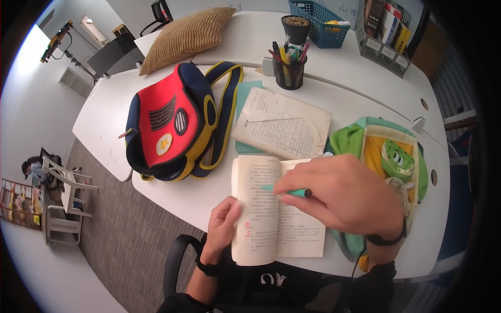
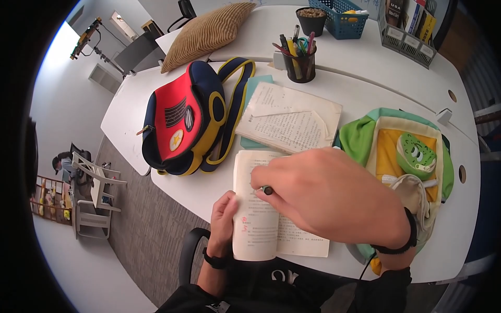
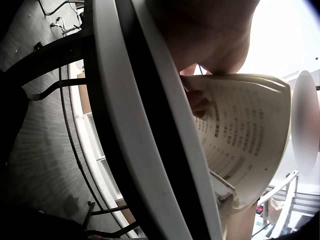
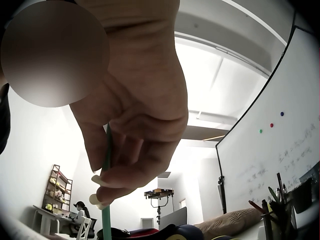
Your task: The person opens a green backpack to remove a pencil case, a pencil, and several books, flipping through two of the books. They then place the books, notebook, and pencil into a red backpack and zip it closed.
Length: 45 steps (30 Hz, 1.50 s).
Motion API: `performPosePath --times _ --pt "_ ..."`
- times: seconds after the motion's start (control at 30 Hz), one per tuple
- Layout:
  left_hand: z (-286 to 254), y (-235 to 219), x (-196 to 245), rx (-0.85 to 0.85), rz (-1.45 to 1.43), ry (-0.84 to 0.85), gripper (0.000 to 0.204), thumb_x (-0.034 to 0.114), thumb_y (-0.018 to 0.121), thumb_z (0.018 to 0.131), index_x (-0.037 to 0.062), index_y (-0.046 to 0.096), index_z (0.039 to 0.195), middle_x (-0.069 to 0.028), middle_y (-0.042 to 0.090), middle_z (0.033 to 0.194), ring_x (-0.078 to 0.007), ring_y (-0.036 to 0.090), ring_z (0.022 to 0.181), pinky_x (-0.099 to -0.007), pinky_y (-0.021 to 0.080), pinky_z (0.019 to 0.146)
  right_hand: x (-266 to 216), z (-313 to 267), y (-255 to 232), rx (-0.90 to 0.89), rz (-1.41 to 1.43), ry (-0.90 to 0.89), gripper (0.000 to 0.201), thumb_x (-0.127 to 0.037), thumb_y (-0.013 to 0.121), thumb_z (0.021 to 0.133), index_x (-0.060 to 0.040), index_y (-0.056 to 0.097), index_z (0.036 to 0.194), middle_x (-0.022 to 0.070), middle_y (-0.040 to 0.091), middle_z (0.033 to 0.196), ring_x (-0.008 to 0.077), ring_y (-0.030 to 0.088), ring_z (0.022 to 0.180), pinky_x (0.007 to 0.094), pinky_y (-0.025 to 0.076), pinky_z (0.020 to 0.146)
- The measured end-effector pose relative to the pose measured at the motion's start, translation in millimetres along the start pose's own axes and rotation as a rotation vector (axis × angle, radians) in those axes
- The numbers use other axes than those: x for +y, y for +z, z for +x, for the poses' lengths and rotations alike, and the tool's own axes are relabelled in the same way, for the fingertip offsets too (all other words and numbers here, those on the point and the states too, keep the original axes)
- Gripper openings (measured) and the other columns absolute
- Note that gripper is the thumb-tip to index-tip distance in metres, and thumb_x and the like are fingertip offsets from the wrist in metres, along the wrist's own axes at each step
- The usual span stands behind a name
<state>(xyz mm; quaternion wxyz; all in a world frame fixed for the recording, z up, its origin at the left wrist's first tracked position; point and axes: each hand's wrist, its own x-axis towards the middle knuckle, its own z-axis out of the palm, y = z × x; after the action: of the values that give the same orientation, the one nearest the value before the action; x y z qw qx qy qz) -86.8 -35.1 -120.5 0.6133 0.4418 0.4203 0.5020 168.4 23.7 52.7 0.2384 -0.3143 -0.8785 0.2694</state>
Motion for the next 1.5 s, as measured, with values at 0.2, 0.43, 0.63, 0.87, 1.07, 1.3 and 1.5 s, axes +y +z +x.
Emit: performPosePath --times 0.2,0.43,0.63,0.87,1.07,1.3,1.5 --pt "2 -1 1 -0.039 -0.040 -0.025 0.022 0.019 0.052 0.106 0.0024 0.056 0.091 -0.0002 0.065 0.084 -0.0027 0.055 0.072 -0.0191 0.045 0.066 -5 0 -5 0.002 -0.054 0.061 0.016 -0.016 0.070 0.090 -0.0033 0.073 0.099 0.0133 0.072 0.090 0.0310 0.069 0.078 0.0371 0.054 0.069" --pt "1 -2 -2 -0.049 -0.058 -0.013 0.021 0.015 0.053 0.105 0.0047 0.051 0.088 0.0013 0.063 0.082 -0.0020 0.053 0.071 -0.0181 0.044 0.065 -5 -5 -13 0.043 -0.094 0.110 0.015 -0.017 0.068 0.089 -0.0034 0.071 0.095 0.0139 0.071 0.085 0.0313 0.068 0.075 0.0378 0.053 0.067" --pt "0 -6 -9 -0.043 -0.050 0.029 0.021 0.013 0.052 0.104 0.0056 0.047 0.086 0.0022 0.057 0.085 -0.0030 0.048 0.076 -0.0197 0.043 0.070 -4 -5 -10 0.024 -0.112 0.104 0.015 -0.018 0.065 0.091 -0.0036 0.068 0.094 0.0141 0.069 0.081 0.0329 0.067 0.073 0.0406 0.052 0.066" --pt "0 -7 -11 -0.036 -0.092 0.065 0.020 0.014 0.050 0.105 0.0055 0.048 0.087 0.0021 0.058 0.088 -0.0034 0.049 0.078 -0.0204 0.044 0.073 -2 -4 -6 0.067 -0.068 0.042 0.013 -0.018 0.062 0.092 -0.0044 0.064 0.092 0.0142 0.066 0.077 0.0355 0.065 0.072 0.0444 0.050 0.065" --pt "0 -7 -12 -0.032 -0.083 0.085 0.028 0.026 0.053 0.106 0.0054 0.048 0.088 0.0015 0.059 0.090 -0.0033 0.049 0.078 -0.0203 0.044 0.073 -2 4 6 -0.023 -0.097 0.075 0.014 -0.016 0.069 0.089 -0.0039 0.070 0.094 0.0133 0.070 0.082 0.0308 0.067 0.073 0.0374 0.052 0.067" --pt "0 -8 -14 -0.030 -0.054 0.120 0.031 0.031 0.055 0.105 0.0056 0.049 0.087 0.0012 0.060 0.089 -0.0038 0.050 0.078 -0.0210 0.044 0.072 0 6 10 -0.005 -0.055 0.042 0.017 -0.018 0.062 0.092 -0.0012 0.064 0.091 0.0163 0.066 0.077 0.0377 0.066 0.075 0.0463 0.052 0.067" --pt "0 -3 -5 -0.028 -0.069 0.023 0.022 0.017 0.055 0.104 0.0060 0.049 0.086 0.0003 0.062 0.087 -0.0041 0.052 0.076 -0.0212 0.045 0.070 1 6 10 -0.001 -0.045 0.054 0.016 -0.017 0.061 0.092 -0.0017 0.064 0.093 0.0162 0.066 0.078 0.0366 0.065 0.076 0.0451 0.051 0.068"
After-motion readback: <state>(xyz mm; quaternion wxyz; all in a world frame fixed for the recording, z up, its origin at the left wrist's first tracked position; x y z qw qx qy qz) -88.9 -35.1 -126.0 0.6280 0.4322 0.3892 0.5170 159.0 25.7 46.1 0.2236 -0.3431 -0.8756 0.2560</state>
